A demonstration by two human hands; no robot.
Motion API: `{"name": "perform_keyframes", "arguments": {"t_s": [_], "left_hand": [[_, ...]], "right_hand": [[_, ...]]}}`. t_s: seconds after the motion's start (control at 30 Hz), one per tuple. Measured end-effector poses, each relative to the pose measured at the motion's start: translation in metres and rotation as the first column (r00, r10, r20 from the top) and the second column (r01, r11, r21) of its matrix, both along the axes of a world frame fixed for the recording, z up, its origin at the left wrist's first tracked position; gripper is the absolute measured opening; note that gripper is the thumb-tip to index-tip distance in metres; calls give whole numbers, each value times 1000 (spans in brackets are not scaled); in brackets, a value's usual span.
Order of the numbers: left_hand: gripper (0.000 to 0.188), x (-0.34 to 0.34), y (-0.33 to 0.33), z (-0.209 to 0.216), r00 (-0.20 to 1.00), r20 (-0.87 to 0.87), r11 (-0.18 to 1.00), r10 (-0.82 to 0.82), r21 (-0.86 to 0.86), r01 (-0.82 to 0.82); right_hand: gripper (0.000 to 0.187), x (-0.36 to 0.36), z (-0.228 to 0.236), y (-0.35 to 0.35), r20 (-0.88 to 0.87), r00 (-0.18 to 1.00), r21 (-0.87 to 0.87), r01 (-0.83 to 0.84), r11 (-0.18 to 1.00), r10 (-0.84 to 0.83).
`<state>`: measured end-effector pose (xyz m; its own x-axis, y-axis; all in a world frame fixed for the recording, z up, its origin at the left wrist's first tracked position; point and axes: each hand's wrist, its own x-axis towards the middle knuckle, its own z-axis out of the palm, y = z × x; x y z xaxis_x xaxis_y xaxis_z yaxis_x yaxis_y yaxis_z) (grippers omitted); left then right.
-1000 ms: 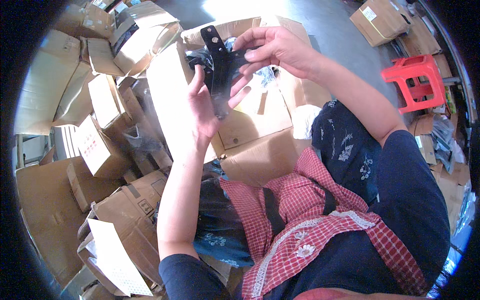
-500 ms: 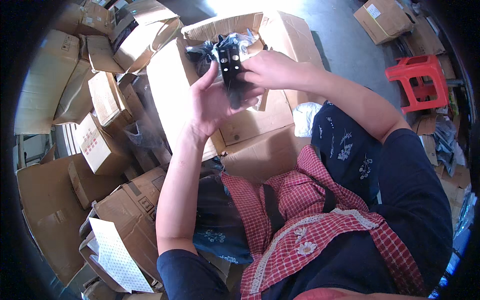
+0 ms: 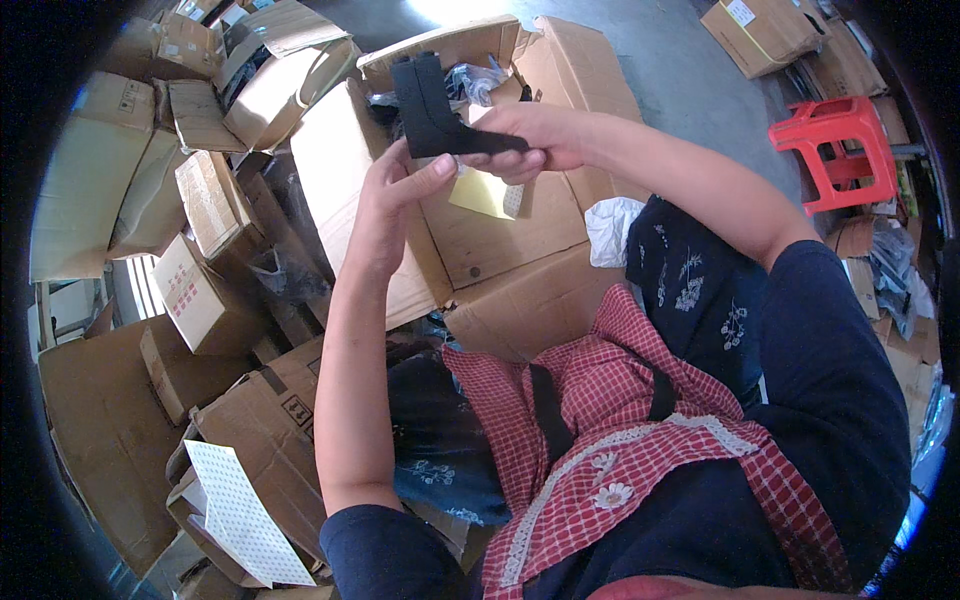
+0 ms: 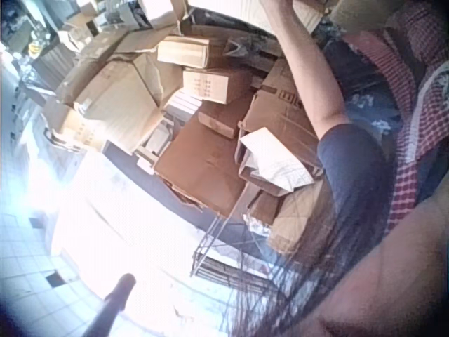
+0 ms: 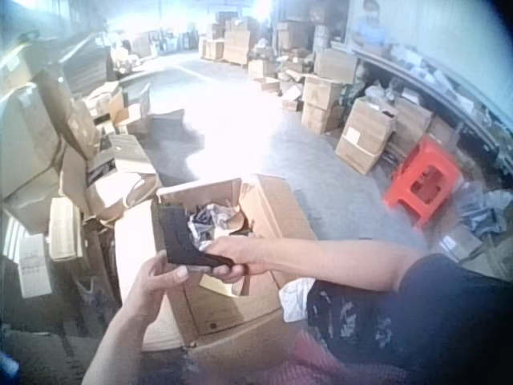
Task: The person takes black plastic components from a box, applies adhesive labels to them, and places them into individual plastic bags.
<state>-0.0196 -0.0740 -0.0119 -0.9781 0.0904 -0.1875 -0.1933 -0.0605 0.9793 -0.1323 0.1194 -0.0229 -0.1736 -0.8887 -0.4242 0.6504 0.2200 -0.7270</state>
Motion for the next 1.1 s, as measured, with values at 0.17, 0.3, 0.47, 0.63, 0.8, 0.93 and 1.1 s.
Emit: {"name": "perform_keyframes", "arguments": {"t_s": [0.17, 0.3, 0.47, 0.63, 0.8, 0.93, 1.1], "left_hand": [[78, 10, 0, 2, 998, -51, 999, 41, -29, -42], [78, 15, -6, -8, 925, -380, 835, -2, -509, -208], [35, 21, 16, 6, 960, 64, 962, 273, 5, -274], [28, 19, 8, -7, 920, 128, 923, 371, -156, -350], [30, 14, 19, 26, 908, 209, 913, 363, -277, -301], [36, 26, 16, 24, 868, 399, 937, 295, -301, -180], [35, 30, 16, 10, 847, 427, 915, 317, -373, -155]], "right_hand": [[25, 5, 0, -5, 198, 967, -129, -137, 982, 161], [27, 26, -16, -5, 450, 841, -208, -229, 951, 301], [44, 62, -46, -8, 441, 871, -41, -223, 974, 217], [61, -12, -113, -28, -4, 772, 451, -566, 690, 636], [28, -203, -277, 47, -560, -102, 650, 562, 512, 823], [23, -227, -314, 40, -640, 57, 694, 470, 545, 766], [23, -229, -295, 22, -729, -265, 458, 496, 738, 631]]}}
